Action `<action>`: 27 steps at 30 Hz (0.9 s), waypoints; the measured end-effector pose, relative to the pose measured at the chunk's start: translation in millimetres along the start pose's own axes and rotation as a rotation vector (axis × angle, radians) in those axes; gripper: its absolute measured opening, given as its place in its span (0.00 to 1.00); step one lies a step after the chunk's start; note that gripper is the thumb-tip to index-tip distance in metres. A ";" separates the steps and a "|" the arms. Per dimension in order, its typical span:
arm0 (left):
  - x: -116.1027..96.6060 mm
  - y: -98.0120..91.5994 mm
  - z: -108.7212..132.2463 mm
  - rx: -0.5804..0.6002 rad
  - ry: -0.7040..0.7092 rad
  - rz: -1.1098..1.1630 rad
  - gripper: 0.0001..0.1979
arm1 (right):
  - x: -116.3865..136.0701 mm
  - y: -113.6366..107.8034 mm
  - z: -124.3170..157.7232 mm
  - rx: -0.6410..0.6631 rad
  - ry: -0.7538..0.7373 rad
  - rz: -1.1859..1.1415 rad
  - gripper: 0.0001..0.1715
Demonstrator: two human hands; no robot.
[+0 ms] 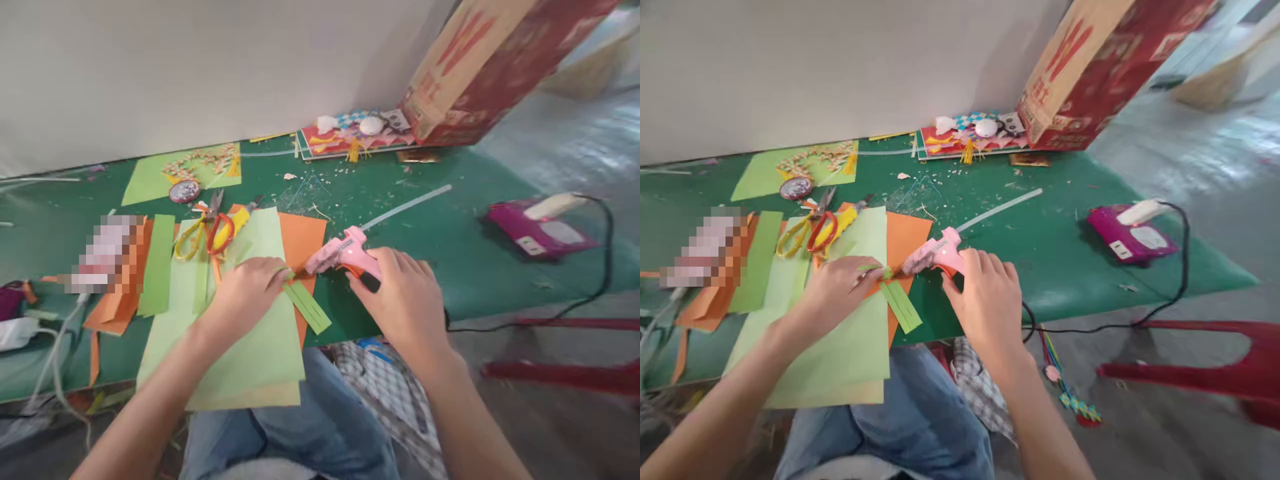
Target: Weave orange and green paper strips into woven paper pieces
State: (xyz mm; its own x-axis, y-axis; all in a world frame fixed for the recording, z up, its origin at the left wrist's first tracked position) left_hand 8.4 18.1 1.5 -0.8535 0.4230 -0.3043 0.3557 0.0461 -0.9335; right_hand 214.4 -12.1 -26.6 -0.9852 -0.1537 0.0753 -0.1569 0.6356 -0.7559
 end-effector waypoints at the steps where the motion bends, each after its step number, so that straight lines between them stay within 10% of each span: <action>1: -0.3 0.2 -0.1 0.001 -0.002 -0.001 0.14 | 0.0 0.1 0.0 -0.001 0.006 -0.009 0.12; 27: -4.2 -2.7 -0.3 0.027 -0.038 0.020 0.14 | 2.5 -6.9 0.3 -0.017 0.030 -0.029 0.12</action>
State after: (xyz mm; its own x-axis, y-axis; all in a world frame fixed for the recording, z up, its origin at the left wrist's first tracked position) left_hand 11.2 16.5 5.4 -0.8604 0.3889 -0.3294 0.3629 0.0136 -0.9317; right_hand 213.1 -17.1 -21.4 -0.9819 -0.1495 0.1164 -0.1860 0.6437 -0.7423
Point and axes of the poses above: each hand's wrist, its own z-axis away from the middle knuckle, its own y-axis out of the palm, x = y × z, the point moved 2 cm from there along -z, towards the middle knuckle, and after that the axes turned 7 degrees about -x, right-handed, at the moved point
